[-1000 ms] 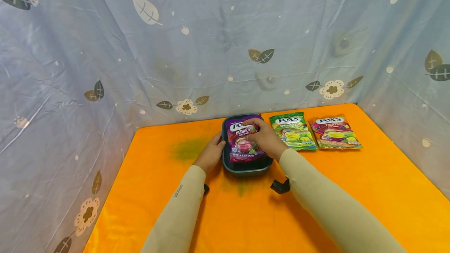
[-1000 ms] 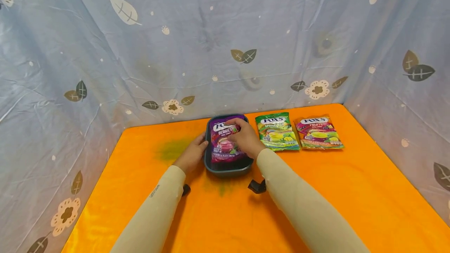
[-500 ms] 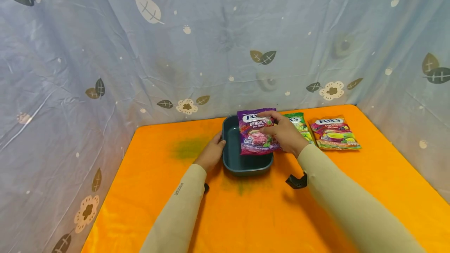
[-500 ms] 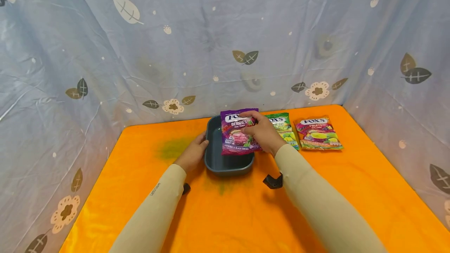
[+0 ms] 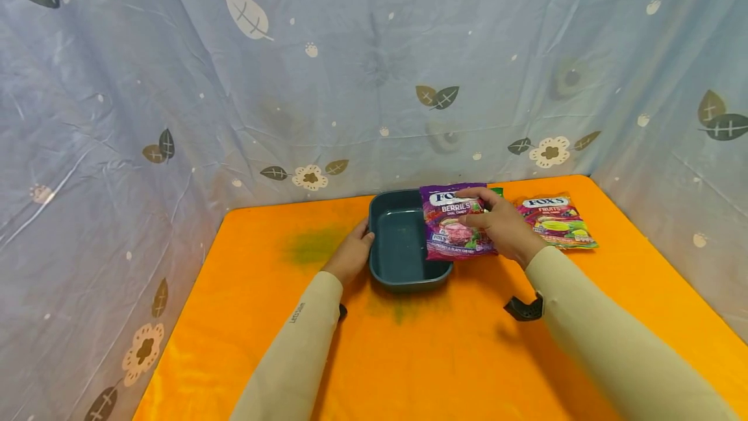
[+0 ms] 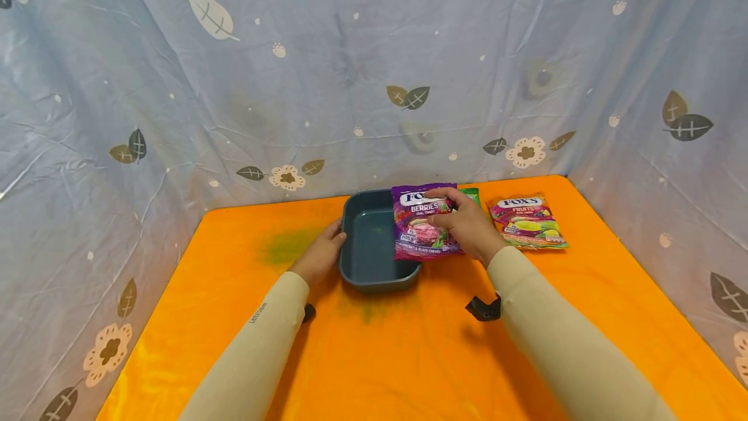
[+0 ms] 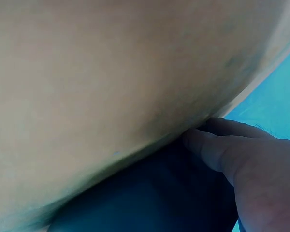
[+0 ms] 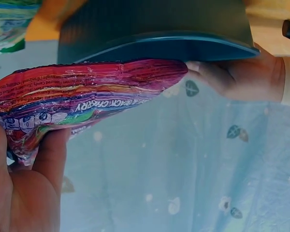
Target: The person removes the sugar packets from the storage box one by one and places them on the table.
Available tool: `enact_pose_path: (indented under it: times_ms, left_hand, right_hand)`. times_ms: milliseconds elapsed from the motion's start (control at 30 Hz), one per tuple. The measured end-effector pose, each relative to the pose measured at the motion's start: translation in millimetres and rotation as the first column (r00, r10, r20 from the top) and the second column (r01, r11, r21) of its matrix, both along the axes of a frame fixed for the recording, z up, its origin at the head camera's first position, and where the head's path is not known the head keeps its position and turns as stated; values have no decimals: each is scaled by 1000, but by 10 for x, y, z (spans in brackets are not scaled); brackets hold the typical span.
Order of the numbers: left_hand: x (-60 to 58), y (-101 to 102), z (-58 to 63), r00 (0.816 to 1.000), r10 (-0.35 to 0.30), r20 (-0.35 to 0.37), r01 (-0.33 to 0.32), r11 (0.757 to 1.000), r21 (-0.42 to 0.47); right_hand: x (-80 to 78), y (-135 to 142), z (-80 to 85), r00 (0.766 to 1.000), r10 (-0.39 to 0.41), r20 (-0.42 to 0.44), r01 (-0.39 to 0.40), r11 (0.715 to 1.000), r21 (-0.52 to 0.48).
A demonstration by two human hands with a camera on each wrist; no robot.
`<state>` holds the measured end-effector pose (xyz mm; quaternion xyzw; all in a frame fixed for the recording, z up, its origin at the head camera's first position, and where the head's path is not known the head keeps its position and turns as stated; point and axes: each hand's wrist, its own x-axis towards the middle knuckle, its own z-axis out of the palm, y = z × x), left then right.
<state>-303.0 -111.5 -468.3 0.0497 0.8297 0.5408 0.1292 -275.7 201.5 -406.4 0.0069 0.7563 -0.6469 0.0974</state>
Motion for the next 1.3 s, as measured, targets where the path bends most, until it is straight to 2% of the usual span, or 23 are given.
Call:
enact_pose_path:
  times_ms: [433,733,867,1300]
  left_hand:
    - [-7,22,8,1000,12,-5,-12,999,-30]
    - [17,34,12,1000,16,-7,-16,999,-35]
    - [25,31,8,1000,20,-1,-20,999,-35]
    - [48,13,11,1000,11,19,-11,999,-36]
  right_hand:
    - [229,353,-1,1000,-4,18,2,997,71]
    - [436,585,-54,1000,-15,17,14,998,56]
    - [545,648,-128,999,-14,43,10,995,97]
    - [870,602,-503,993,41,109,-46,998,36]
